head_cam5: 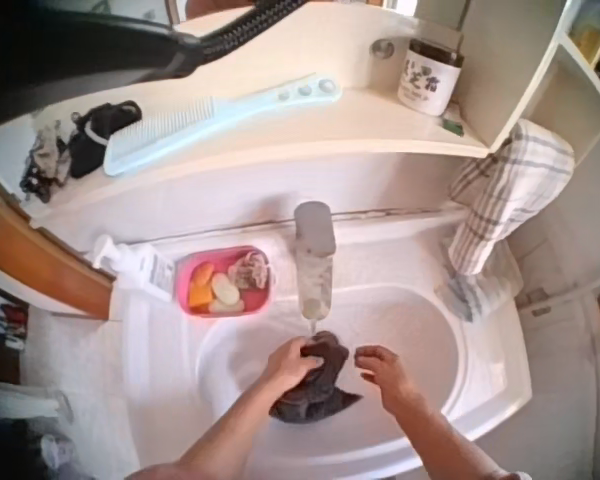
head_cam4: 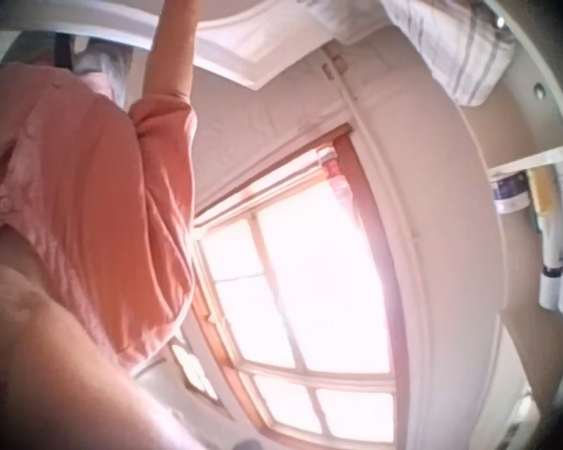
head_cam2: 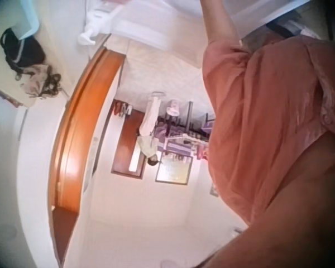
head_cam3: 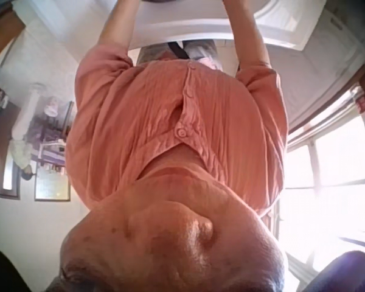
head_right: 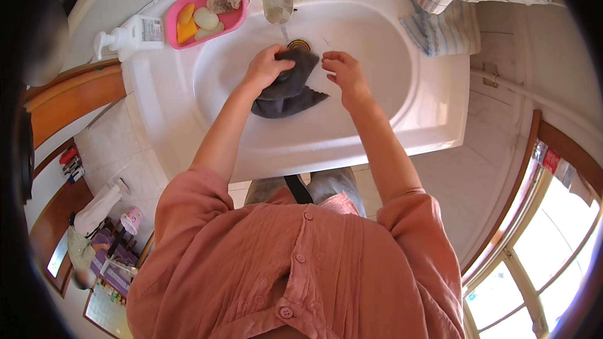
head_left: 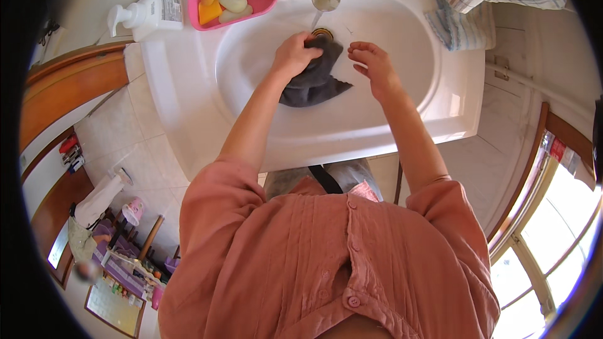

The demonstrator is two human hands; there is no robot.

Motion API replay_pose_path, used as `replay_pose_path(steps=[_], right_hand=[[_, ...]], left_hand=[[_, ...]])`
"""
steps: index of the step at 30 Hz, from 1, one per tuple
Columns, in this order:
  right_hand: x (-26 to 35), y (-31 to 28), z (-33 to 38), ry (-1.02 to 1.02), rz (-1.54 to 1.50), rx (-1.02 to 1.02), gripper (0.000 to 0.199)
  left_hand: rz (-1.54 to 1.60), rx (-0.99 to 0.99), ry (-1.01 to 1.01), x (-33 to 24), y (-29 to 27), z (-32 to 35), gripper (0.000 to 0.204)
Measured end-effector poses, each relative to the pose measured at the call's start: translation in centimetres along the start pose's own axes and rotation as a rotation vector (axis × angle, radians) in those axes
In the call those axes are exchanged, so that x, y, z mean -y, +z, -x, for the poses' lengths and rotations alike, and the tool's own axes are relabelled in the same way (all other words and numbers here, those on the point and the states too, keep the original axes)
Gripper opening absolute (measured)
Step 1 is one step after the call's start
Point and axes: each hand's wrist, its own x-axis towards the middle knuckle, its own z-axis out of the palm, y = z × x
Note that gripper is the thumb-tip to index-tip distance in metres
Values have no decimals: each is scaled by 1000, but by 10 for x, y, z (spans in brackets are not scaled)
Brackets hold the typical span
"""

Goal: The person washes a dark cloth by hand in a white utility sink. They repeatedly wet, scrub, and rinse the cloth under running water, then wring it out multiple times to remove excess water.

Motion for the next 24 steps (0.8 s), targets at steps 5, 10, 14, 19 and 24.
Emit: replay_pose_path(steps=[5,10,14,19,24], right_hand=[[-15,12,-7,146,-243,98,37],[46,50,15,-579,135,-252,31],[147,74,61,-563,-84,90,31],[182,74,59,-367,-173,317,29],[94,37,6,-450,49,-1,36]], left_hand=[[566,49,-6,-57,-19,22,46],[488,-210,132,-24,-20,5,45],[687,-159,49,-27,-19,5,36],[-14,-483,152,12,5,-9,45],[27,-136,-66,21,16,-3,34]])
